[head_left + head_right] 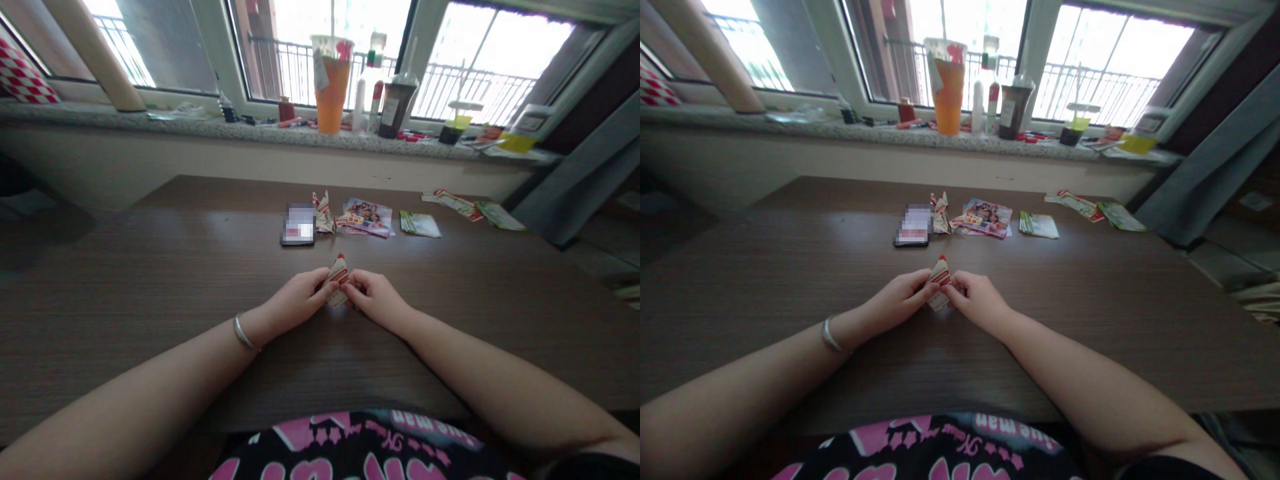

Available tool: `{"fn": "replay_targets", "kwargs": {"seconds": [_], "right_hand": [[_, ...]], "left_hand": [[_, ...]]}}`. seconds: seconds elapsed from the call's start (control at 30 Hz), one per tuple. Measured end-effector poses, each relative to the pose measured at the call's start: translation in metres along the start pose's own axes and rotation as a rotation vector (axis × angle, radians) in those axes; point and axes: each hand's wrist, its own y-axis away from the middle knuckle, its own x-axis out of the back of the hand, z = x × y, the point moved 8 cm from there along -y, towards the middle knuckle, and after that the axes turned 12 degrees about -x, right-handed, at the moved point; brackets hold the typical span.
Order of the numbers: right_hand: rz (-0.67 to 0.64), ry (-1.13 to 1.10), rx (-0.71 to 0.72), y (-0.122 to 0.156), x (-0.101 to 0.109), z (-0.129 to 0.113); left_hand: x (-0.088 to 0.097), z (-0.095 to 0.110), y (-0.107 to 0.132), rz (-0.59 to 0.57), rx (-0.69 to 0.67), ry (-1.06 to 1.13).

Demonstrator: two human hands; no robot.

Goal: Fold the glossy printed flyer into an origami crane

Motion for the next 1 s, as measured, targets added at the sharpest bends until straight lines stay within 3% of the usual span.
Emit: {"fn": "replay_targets", "kwargs": {"seconds": [0.13, 0.3, 0.53, 0.67, 0.77, 1.0], "right_hand": [[0.031, 0.015, 0.026, -0.001, 0.004, -0.001], [-0.043, -0.025, 0.045, -0.002, 0.0, 0.0], [0.062, -0.053, 0.087, -0.006, 0.01, 0.002], [0.14, 0.002, 0.0, -0.012, 0.018, 0.014], [0.161, 0.112, -0.072, -0.018, 0.024, 0.023], [0.214, 0.355, -0.098, -0.03, 0.042, 0.028]], "left_hand": [[-0.002, 0.001, 0.0, -0.014, 0.003, 0.033], [-0.005, 0.005, -0.003, 0.003, -0.039, 0.108], [-0.016, 0.005, -0.012, -0.071, -0.097, -0.106], [-0.007, 0.002, -0.009, 0.043, -0.062, -0.196], [0.002, 0.011, -0.006, 0.137, -0.154, -0.258], [-0.031, 0.034, 0.0, -0.164, -0.431, -0.616]]}}
